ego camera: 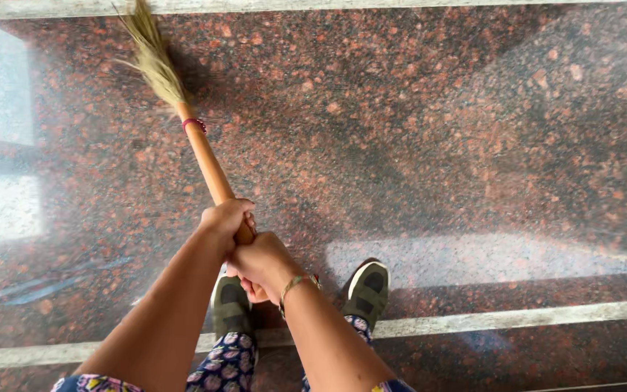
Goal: The person sweeps a tiled floor using a traditional straw broom. They move the broom in circular and back-and-forth motions to gather dust and debris across the reddish-brown tiles.
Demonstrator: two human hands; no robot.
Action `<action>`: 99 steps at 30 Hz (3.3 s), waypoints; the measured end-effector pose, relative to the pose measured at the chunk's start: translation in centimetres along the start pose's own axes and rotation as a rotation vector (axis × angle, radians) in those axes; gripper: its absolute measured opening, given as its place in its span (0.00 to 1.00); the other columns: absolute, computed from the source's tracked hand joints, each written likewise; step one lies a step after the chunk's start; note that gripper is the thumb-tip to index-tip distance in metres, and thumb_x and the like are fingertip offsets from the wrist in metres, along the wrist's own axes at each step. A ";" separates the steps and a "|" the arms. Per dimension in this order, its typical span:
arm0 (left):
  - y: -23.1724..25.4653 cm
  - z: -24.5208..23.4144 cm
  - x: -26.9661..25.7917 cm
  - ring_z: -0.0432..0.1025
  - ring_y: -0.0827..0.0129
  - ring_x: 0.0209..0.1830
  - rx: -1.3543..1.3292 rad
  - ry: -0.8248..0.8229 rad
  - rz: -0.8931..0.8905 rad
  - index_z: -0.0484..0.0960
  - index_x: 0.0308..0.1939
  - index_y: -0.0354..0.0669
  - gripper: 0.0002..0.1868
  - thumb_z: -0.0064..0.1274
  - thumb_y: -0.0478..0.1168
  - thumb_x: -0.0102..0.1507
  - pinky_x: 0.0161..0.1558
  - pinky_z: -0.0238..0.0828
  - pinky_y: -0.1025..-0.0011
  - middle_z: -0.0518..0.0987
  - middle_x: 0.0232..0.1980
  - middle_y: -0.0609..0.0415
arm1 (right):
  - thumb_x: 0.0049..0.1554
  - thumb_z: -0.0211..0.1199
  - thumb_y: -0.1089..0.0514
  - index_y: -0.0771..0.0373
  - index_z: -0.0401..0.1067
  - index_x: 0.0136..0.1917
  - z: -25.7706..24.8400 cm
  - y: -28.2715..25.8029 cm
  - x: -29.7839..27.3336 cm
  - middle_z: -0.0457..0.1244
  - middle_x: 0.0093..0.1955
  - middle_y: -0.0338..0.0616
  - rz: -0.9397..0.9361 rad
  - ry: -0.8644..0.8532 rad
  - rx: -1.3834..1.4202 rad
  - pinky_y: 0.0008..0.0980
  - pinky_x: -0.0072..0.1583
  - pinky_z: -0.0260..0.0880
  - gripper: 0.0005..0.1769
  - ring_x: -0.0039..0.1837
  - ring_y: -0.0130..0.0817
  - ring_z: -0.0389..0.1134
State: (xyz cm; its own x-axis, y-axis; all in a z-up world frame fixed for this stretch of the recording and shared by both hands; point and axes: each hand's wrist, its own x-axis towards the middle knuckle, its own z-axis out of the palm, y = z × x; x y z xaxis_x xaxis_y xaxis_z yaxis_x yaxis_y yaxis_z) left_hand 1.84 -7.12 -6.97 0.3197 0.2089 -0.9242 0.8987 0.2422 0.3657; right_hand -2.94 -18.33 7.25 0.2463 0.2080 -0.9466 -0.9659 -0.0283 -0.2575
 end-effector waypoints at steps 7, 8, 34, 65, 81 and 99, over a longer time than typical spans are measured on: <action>-2.9 9.1 -6.0 0.69 0.66 0.20 0.148 -0.116 0.101 0.75 0.28 0.38 0.08 0.62 0.32 0.56 0.23 0.69 0.66 0.74 0.23 0.53 | 0.52 0.62 0.70 0.62 0.61 0.34 -6.7 2.9 -3.1 0.55 0.26 0.39 0.010 0.092 0.157 0.32 0.27 0.48 0.12 0.25 0.28 0.53; -3.1 10.4 -6.8 0.70 0.67 0.20 0.225 -0.113 0.084 0.75 0.28 0.39 0.09 0.63 0.33 0.56 0.24 0.69 0.66 0.75 0.23 0.53 | 0.52 0.62 0.70 0.63 0.61 0.34 -7.5 3.1 -3.5 0.55 0.26 0.39 0.009 0.122 0.193 0.32 0.27 0.48 0.12 0.25 0.27 0.53; -3.4 6.2 -1.4 0.68 0.68 0.21 0.103 -0.093 0.073 0.77 0.29 0.39 0.11 0.62 0.39 0.60 0.26 0.68 0.69 0.73 0.24 0.54 | 0.54 0.66 0.59 0.61 0.64 0.33 -6.4 2.0 -1.8 0.57 0.24 0.35 -0.003 0.013 0.046 0.26 0.26 0.50 0.13 0.24 0.24 0.54; -3.1 6.6 -4.2 0.68 0.69 0.22 0.090 0.005 0.064 0.80 0.37 0.37 0.06 0.61 0.34 0.59 0.25 0.68 0.68 0.74 0.26 0.54 | 0.56 0.63 0.58 0.69 0.67 0.39 -6.6 1.4 -2.8 0.58 0.25 0.40 -0.046 0.084 -0.081 0.31 0.24 0.46 0.11 0.24 0.27 0.55; -5.7 16.8 -9.5 0.69 0.68 0.16 0.313 -0.408 0.164 0.76 0.25 0.35 0.14 0.65 0.38 0.57 0.20 0.67 0.67 0.74 0.21 0.52 | 0.57 0.55 0.62 0.66 0.69 0.42 -9.4 5.0 -5.9 0.58 0.24 0.42 -0.135 0.420 0.270 0.34 0.25 0.54 0.05 0.22 0.30 0.57; -5.4 9.2 -5.0 0.70 0.69 0.21 0.126 -0.072 0.086 0.79 0.30 0.35 0.10 0.65 0.36 0.57 0.24 0.68 0.68 0.76 0.25 0.54 | 0.52 0.65 0.59 0.62 0.70 0.33 -8.3 4.6 -2.9 0.59 0.23 0.38 -0.094 0.175 0.023 0.34 0.24 0.50 0.09 0.23 0.30 0.57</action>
State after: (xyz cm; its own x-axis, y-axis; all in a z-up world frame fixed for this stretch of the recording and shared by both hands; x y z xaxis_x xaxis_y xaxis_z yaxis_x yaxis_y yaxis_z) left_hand -1.80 -18.19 -5.35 0.4136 0.1537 -0.8974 0.8963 0.1045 0.4310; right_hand -7.42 -27.16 7.22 0.3436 0.0360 -0.9384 -0.9391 0.0058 -0.3436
